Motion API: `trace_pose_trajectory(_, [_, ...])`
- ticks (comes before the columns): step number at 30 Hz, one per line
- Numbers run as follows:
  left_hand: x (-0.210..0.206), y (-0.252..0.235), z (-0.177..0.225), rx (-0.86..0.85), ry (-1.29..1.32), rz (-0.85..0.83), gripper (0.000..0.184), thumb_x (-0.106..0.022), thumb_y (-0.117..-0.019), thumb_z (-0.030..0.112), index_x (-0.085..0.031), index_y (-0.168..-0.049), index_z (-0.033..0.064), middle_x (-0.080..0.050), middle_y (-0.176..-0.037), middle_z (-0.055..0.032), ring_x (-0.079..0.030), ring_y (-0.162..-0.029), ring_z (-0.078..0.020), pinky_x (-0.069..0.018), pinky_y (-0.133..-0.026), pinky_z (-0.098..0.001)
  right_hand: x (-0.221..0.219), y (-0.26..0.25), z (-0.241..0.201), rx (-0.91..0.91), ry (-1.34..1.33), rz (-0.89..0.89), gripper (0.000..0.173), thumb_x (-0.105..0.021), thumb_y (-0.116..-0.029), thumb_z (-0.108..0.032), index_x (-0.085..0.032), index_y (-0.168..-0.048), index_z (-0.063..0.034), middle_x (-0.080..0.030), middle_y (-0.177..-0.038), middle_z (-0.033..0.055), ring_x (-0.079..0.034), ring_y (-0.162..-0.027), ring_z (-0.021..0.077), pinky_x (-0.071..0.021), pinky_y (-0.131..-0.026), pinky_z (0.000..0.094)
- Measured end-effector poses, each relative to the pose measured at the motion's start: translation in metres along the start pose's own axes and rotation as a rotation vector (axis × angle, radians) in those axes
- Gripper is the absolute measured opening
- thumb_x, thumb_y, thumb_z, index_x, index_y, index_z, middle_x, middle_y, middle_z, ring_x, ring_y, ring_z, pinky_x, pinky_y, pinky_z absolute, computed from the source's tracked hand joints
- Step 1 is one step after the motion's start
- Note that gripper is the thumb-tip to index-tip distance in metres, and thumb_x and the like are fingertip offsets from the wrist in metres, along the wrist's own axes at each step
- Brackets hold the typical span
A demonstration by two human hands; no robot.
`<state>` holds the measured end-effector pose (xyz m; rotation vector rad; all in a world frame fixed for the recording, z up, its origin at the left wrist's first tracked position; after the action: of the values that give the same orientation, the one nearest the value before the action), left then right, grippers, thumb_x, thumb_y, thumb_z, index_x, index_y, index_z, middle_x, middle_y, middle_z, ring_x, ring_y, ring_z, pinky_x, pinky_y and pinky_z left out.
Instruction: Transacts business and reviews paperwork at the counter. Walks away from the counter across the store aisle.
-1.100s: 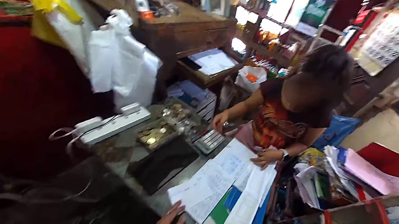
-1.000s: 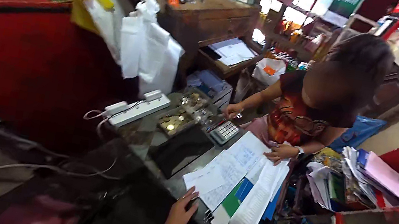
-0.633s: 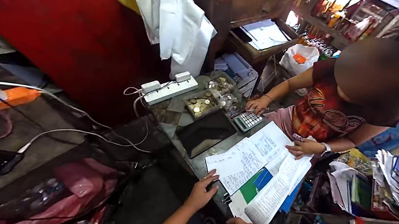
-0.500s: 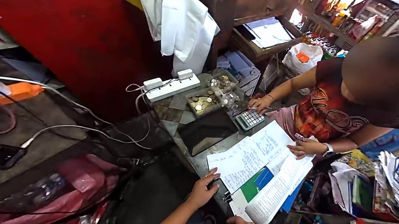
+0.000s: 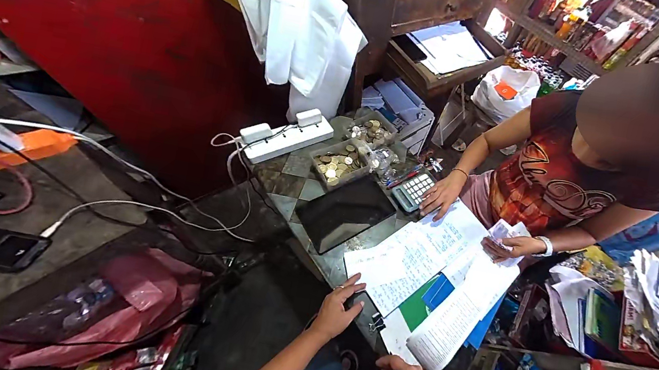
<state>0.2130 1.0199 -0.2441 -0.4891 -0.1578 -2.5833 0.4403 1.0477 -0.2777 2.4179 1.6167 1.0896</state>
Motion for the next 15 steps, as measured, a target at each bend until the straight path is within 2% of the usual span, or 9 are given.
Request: trace_pose_trajectory(15, [-0.0002,0.0009,0.0009,0.01,-0.004,0.009,0.037,-0.066,-0.091,0.006,-0.069,-0.127,-0.003,-0.052,-0.151,-0.0206,-0.052,-0.139,-0.0294,-0.0426,-0.115,-0.041,-0.0016,0.001,-0.0008,0.02,-0.011,-0.013,0.028,-0.056,-0.1038,-0.032,-0.07,-0.125,-0.0194,-0.076,-0.107,0.0041,-0.073,-0.096,0.0185,-0.0573,-0.091,0.045])
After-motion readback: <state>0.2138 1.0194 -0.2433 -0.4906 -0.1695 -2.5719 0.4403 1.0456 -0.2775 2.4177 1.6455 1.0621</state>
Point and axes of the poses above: each hand's wrist, its own y-axis away from the middle knuckle, its own x-axis out of the back of the hand, z = x × y, the point moved 8 cm from there along -y, towards the middle knuckle
